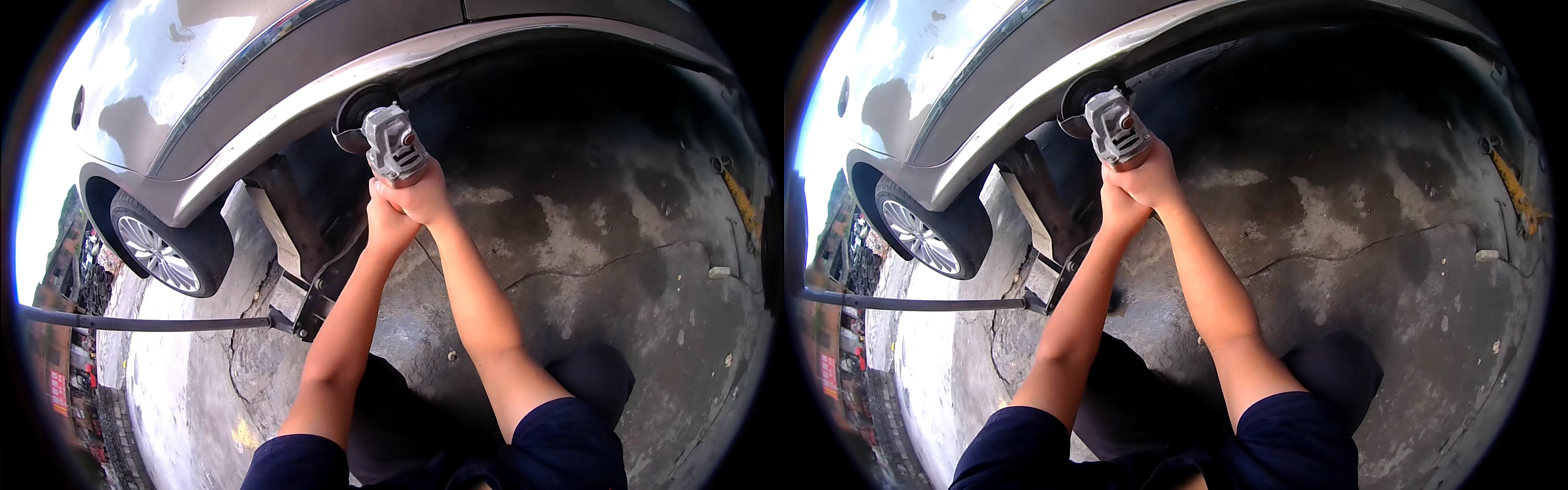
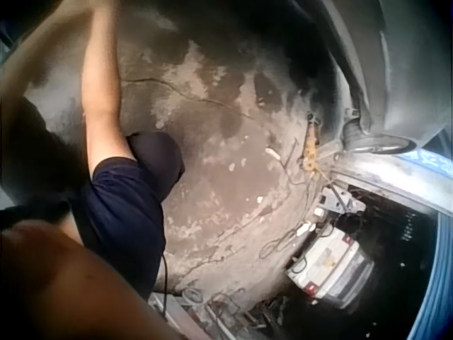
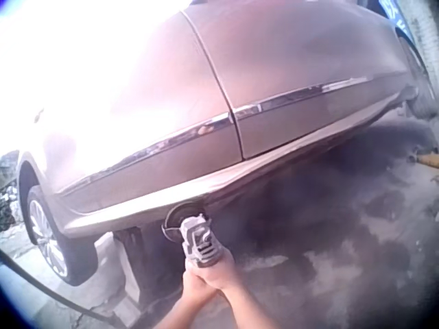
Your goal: The person uses an angle grinder to smooth the lower side panel of a silver car. The car is elevated on a jack, and the person kneels on the ground while operating the tool along the vehicle's body.
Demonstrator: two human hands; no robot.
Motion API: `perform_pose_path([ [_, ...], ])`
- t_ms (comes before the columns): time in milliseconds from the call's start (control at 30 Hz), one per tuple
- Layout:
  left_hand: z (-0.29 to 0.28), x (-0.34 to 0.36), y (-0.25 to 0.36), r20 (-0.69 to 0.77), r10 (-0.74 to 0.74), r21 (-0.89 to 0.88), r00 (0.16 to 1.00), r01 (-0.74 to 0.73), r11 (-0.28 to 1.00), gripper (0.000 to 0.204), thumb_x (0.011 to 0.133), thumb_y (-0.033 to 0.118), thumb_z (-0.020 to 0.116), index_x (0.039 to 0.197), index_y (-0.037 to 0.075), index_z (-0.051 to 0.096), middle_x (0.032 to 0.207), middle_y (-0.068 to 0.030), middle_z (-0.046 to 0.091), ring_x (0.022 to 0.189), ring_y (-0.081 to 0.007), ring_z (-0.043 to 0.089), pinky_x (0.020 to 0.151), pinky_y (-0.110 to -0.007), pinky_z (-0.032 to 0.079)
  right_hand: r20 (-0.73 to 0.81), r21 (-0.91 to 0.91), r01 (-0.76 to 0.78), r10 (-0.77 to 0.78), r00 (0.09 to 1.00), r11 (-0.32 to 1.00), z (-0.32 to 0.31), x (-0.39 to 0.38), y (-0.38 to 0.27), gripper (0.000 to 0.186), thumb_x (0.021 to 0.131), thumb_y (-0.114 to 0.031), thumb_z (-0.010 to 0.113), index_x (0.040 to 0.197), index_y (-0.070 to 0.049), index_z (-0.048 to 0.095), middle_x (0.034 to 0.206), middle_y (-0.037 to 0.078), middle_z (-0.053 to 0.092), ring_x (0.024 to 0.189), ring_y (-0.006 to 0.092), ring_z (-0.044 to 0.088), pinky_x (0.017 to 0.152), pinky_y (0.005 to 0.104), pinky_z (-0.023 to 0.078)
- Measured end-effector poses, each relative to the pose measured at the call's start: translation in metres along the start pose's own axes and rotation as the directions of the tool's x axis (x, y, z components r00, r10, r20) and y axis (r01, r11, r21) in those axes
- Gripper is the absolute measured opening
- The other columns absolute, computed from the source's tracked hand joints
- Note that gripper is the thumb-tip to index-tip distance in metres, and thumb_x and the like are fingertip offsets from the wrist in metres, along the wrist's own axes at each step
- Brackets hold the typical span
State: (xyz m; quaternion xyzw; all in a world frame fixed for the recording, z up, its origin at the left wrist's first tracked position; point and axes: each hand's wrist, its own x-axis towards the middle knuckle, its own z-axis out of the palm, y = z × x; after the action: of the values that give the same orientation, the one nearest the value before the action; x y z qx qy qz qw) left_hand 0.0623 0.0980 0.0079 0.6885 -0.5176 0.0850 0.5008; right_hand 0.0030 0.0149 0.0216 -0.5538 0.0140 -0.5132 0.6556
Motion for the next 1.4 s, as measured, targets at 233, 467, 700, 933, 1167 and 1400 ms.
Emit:
perform_pose_path([
  [233,-0.002,0.009,0.012,0.065,-0.09,-0.015,0.994,0.091,0.996,0.059,0.077,0.021,0.087,0.118,-0.002,0.05,0.106,-0.0235,0.069,0.102,-0.0406,0.072,0.084,-0.043,0.056,-0.004,0.037,0.027,-0.027,1.0,0.999,-0.006,0.005,-0.012,0.044,0.072,-0.008,0.086,0.112,-0.001,0.068,0.105,0.008,0.075,0.098,0.0171,0.072,0.091,0.0333,0.056],
  [467,0.005,0.003,-0.007,0.045,0.115,-0.007,0.992,-0.115,0.993,0.06,0.077,0.021,0.087,0.123,-0.001,0.054,0.111,-0.0205,0.066,0.103,-0.0412,0.071,0.085,-0.042,0.056,-0.057,-0.056,-0.017,0.014,0.998,0.998,0.001,-0.002,-0.003,0.048,0.071,-0.008,0.086,0.115,0.0,0.067,0.106,0.009,0.075,0.098,0.0177,0.073,0.091,0.033,0.056],
  [700,0.01,-0.004,-0.01,-0.089,0.001,0.028,0.996,0.001,1.0,0.059,0.078,0.023,0.087,0.114,-0.002,0.047,0.101,-0.0246,0.07,0.1,-0.0419,0.073,0.083,-0.043,0.057,0.087,0.067,-0.031,0.025,0.996,0.997,-0.006,0.005,0.015,0.043,0.071,-0.007,0.085,0.111,-0.003,0.069,0.102,0.006,0.075,0.096,0.0142,0.07,0.09,0.0324,0.056],
  [933,0.003,0.0,0.01,-0.02,-0.182,0.001,0.983,0.182,0.983,0.056,0.079,0.021,0.084,0.112,-0.001,0.045,0.1,-0.0274,0.07,0.099,-0.0433,0.073,0.081,-0.044,0.057,0.092,0.18,-0.032,0.016,0.996,0.983,-0.013,0.006,0.01,0.036,0.072,-0.007,0.084,0.105,-0.004,0.072,0.101,0.005,0.075,0.094,0.014,0.07,0.09,0.0314,0.055],
  [1167,0.003,-0.001,0.007,0.028,-0.162,0.025,0.986,0.162,0.987,0.054,0.08,0.019,0.082,0.114,-0.001,0.045,0.101,-0.0288,0.069,0.098,-0.0471,0.071,0.08,-0.045,0.056,0.121,0.246,-0.085,0.057,0.991,0.965,-0.017,0.005,0.004,0.029,0.073,-0.004,0.084,0.101,-0.003,0.074,0.099,0.003,0.076,0.091,0.0118,0.07,0.087,0.0306,0.056],
  [1400,0.007,-0.01,-0.001,0.022,-0.19,0.061,0.981,0.189,0.98,0.057,0.079,0.02,0.083,0.113,-0.001,0.043,0.101,-0.0301,0.069,0.097,-0.0478,0.071,0.081,-0.046,0.056,0.06,0.202,-0.125,0.115,0.992,0.971,-0.012,-0.001,0.022,0.038,0.073,-0.001,0.083,0.11,-0.003,0.074,0.102,0.002,0.075,0.093,0.0115,0.069,0.088,0.0299,0.055],
])
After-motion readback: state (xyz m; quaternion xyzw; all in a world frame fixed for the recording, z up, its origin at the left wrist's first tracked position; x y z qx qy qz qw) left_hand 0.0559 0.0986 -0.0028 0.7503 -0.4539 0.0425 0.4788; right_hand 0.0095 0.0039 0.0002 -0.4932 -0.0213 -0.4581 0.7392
